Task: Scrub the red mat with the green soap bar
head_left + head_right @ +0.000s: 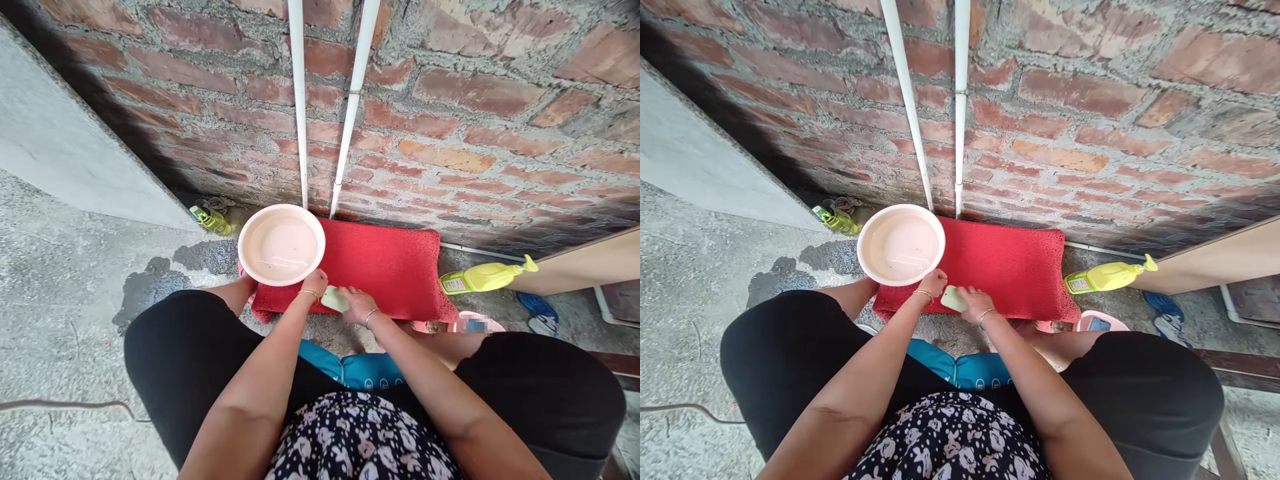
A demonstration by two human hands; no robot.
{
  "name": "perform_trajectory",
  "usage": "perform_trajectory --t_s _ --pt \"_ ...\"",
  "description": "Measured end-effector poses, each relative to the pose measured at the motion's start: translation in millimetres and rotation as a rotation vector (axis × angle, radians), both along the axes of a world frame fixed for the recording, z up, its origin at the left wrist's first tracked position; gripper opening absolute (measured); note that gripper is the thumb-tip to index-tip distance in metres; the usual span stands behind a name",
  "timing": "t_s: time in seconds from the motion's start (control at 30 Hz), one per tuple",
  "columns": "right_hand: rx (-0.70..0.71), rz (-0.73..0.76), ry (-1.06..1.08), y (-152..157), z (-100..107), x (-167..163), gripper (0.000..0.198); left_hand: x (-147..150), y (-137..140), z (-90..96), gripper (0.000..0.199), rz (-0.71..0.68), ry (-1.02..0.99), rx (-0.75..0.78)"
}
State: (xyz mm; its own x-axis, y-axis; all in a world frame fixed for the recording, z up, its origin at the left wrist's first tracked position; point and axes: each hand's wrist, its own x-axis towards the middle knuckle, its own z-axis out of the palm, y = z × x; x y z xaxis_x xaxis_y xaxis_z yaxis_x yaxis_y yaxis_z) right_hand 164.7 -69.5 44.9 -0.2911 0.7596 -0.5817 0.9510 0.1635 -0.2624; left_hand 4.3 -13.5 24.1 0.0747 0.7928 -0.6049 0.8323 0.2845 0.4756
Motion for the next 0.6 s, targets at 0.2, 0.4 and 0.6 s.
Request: perform_trajectory --t_s 0.2,0.4,0.6 --pt "0.024 0.224 -0.040 8.9 -9.3 -36.7 0.071 -1.4 -3.6 2.4 0.018 0.029 -0.023 0.037" --pt "0.021 0.177 -0.118 -3.9 -1.7 55.4 0.073 -0.8 -6.8 -2.7 0.018 0.032 0.007 0.003" --pt "0.031 0.117 -0.221 -13.9 9.5 103.1 0.070 -3.1 -7.3 -15.1 0.019 0.016 0.054 -0.035"
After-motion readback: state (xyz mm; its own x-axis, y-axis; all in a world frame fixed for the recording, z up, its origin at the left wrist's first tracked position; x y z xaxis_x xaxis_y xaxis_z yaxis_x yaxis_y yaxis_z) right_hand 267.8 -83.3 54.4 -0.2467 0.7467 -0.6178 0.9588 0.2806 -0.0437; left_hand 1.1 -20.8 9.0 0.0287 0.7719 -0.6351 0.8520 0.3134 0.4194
